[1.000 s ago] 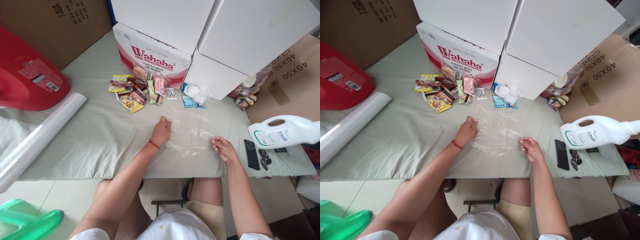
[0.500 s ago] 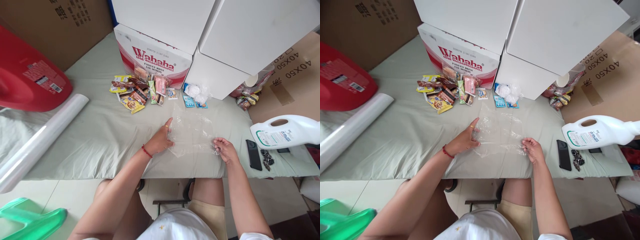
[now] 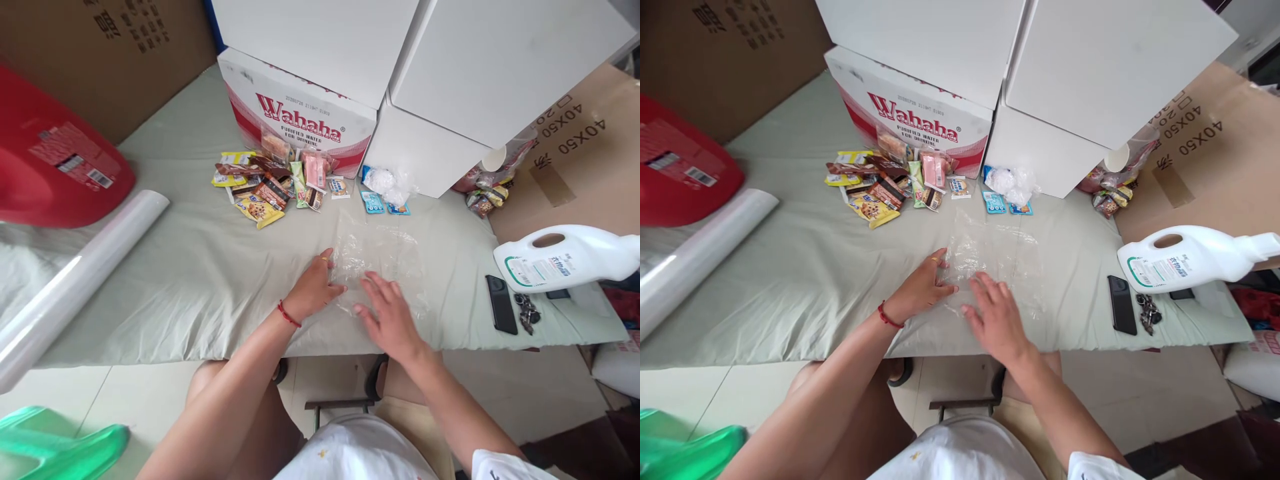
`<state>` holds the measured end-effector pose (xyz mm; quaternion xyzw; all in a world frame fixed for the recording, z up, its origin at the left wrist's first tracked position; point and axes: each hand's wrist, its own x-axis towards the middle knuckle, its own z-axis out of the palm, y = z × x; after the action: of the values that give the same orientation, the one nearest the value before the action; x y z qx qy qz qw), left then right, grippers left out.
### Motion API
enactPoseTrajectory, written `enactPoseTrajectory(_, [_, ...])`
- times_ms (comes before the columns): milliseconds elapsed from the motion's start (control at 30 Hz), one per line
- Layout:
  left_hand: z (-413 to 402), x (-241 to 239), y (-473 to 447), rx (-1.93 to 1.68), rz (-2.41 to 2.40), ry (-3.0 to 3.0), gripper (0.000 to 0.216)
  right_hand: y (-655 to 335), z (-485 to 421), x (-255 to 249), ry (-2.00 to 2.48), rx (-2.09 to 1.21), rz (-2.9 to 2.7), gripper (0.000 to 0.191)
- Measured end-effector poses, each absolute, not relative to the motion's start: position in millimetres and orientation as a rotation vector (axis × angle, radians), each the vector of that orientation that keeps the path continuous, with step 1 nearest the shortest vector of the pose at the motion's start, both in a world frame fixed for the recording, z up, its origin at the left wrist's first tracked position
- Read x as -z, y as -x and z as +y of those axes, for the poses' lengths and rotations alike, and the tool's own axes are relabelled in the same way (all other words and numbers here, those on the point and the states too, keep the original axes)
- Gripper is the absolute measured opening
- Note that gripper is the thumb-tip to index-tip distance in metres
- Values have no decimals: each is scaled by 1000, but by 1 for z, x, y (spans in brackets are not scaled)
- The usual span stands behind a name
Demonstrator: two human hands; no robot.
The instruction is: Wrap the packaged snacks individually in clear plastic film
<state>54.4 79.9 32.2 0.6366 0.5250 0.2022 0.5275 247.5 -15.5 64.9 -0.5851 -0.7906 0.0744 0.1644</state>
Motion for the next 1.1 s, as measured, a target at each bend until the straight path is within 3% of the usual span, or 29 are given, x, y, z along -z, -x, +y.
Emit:
enactPoseTrajectory(133, [76, -25, -48, -600, 1441, -1701, 75, -212, -26, -38, 1715, -366, -2534, 63])
enactPoseTrajectory(267, [65, -36, -52, -1090, 1647, -1861, 49, -207, -30, -36, 1680, -387, -2667, 62])
enactPoseTrajectory(333, [57, -46, -59, -1211, 1485, -2009, 35, -208, -27, -38, 1675, -422, -2675, 57])
enactPoseTrajectory(400, [52, -53, -68, -1105, 1175, -2191, 28, -209, -24, -40, 1679, -489, -2663, 48])
enactPoseTrajectory(500, [59, -49, -82, -854, 1045, -2285, 34, -210, -25, -43, 1662, -548, -2631, 41])
enactPoseTrajectory(667, [82, -21, -93, -514, 1534, -2201, 51, -222, -51, -54, 1600, -637, -2667, 62])
enactPoseTrajectory(800, [77, -6, -96, -400, 1596, -2294, 61, -263, -27, -70, 1446, -940, -2406, 46])
enactPoseTrajectory(1000, [71, -4, -97, -349, 1622, -2349, 63, -334, 145, -66, 2308, -290, -1727, 43])
enactPoseTrajectory(1100, [73, -5, -97, -335, 1610, -2353, 63, -340, 215, -47, 2581, -212, -1488, 68])
